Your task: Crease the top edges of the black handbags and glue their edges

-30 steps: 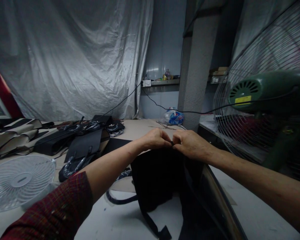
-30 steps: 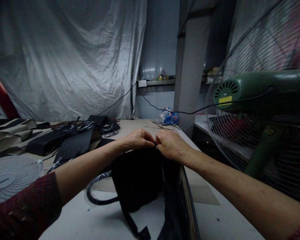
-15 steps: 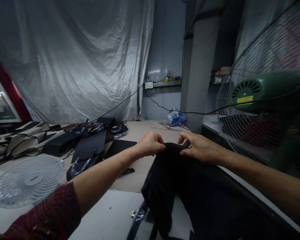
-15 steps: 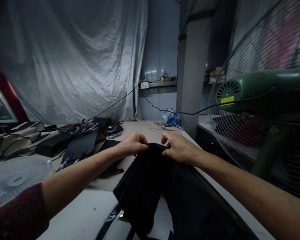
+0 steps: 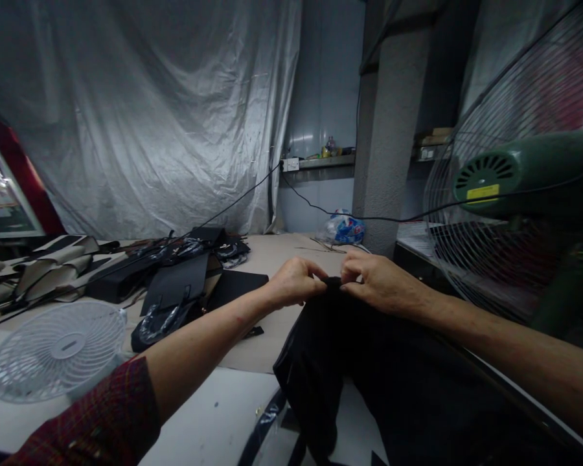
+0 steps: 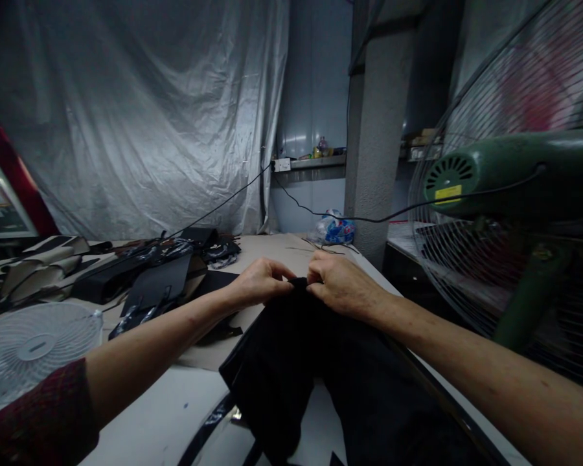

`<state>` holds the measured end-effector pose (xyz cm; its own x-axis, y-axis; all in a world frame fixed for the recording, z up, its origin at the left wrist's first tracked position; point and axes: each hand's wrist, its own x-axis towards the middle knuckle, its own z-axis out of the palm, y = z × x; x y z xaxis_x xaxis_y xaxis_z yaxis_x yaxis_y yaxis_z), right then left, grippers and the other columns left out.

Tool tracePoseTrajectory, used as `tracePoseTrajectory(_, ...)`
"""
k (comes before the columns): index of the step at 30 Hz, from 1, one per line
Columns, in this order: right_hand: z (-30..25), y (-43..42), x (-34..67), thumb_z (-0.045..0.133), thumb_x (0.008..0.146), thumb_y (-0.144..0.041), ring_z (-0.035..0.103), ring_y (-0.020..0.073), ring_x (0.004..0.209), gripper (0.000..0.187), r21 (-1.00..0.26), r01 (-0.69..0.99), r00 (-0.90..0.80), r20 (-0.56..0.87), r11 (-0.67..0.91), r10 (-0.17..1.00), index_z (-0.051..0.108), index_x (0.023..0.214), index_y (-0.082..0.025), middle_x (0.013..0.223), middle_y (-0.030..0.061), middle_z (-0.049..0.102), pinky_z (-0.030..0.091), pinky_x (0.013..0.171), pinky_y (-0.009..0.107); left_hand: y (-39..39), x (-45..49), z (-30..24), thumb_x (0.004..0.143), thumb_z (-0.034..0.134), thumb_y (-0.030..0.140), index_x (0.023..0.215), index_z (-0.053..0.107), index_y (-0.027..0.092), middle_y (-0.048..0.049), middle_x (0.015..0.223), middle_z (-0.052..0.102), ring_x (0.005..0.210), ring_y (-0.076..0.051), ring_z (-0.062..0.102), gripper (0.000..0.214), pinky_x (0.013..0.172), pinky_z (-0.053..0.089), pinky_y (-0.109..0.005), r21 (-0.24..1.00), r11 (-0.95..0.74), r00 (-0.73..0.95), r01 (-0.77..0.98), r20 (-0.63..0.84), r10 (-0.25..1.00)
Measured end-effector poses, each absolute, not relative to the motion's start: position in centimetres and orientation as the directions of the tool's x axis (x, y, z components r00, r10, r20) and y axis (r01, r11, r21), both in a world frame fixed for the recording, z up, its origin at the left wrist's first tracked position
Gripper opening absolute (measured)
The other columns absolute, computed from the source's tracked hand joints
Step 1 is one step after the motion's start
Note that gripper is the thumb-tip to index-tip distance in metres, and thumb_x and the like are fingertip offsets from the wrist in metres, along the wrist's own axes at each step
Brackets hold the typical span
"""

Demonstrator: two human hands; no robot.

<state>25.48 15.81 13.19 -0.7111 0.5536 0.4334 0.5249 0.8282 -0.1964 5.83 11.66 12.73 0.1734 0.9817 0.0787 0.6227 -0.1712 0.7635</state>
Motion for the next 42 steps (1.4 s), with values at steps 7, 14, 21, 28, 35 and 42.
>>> tracePoseTrajectory(7,13.2,15.7,25.3,0.055,0.076,-0.019,0.052,0.0149,0.070,0.006,-0.181,0.560,-0.689,0.440,0.808,0.576,0.057,0.071,-0.020,0.075,0.0015,0.058,0.038,0.063,0.026,12.1,6.0,12.5,0.064,0.056,0.022,0.083,0.069,0.013,0.0003,0.064,0.060,0.055,-0.009,0.050,0.025,0.045,0.034,-0.017,0.739,-0.245,0.213,0.628,0.140,0.967)
tracePoseTrajectory(14,13.0,16.0,25.4,0.054,0.077,-0.021,0.053,0.0152,0.069,0.007,-0.184,0.593,-0.671,0.425,0.784,0.608,0.057,0.071,-0.019,0.075,0.0021,0.059,0.036,0.062,0.026,12.5,6.2,12.4,0.065,0.057,0.023,0.084,0.068,0.014,-0.0003,0.070,0.064,0.062,-0.012,0.056,0.024,0.048,0.036,-0.018,0.625,-0.300,0.245,0.721,0.176,0.954)
tracePoseTrajectory(21,13.0,16.1,25.1,0.053,0.075,-0.016,0.052,0.0148,0.068,0.007,-0.195,0.616,-0.653,0.415,0.763,0.633,0.055,0.070,-0.020,0.072,0.0009,0.060,0.035,0.061,0.026,13.5,6.5,12.5,0.071,0.065,0.044,0.082,0.072,0.015,0.0016,0.063,0.061,0.057,-0.010,0.051,0.031,0.049,0.034,-0.020,0.604,-0.352,0.279,0.715,0.215,0.936)
tracePoseTrajectory(28,14.3,14.8,27.2,0.059,0.075,-0.027,0.061,0.0170,0.084,0.013,-0.492,0.553,-0.599,0.327,0.673,0.731,0.061,0.086,-0.020,0.089,0.0018,0.067,0.044,0.076,0.027,12.6,5.6,13.1,0.074,0.061,0.034,0.073,0.072,0.016,0.0001,0.057,0.060,0.056,-0.013,0.053,0.021,0.053,0.036,-0.023,0.442,-0.229,0.099,0.867,0.298,0.949)
tracePoseTrajectory(35,11.0,13.8,34.5,0.053,0.080,-0.061,0.062,0.0235,0.082,0.041,-0.748,0.538,-0.224,0.317,0.388,0.922,0.063,0.092,-0.023,0.088,0.0045,0.067,0.050,0.072,0.035,8.9,0.3,12.8,0.076,0.057,0.033,0.065,0.066,0.017,-0.0016,0.057,0.059,0.060,-0.016,0.056,0.022,0.056,0.035,-0.026,0.347,0.002,-0.137,0.938,0.364,0.921)
tracePoseTrajectory(42,6.4,13.7,34.5,0.071,0.065,-0.062,0.058,0.0293,0.111,0.063,-0.894,0.334,-0.181,0.249,0.298,0.951,0.058,0.111,-0.022,0.118,0.0105,0.063,0.049,0.095,0.039,8.2,0.3,13.4,0.074,0.056,0.028,0.089,0.064,0.018,-0.0058,0.083,0.066,0.079,-0.022,0.061,0.020,0.068,0.044,-0.031,0.174,0.030,-0.085,0.984,0.319,0.944)
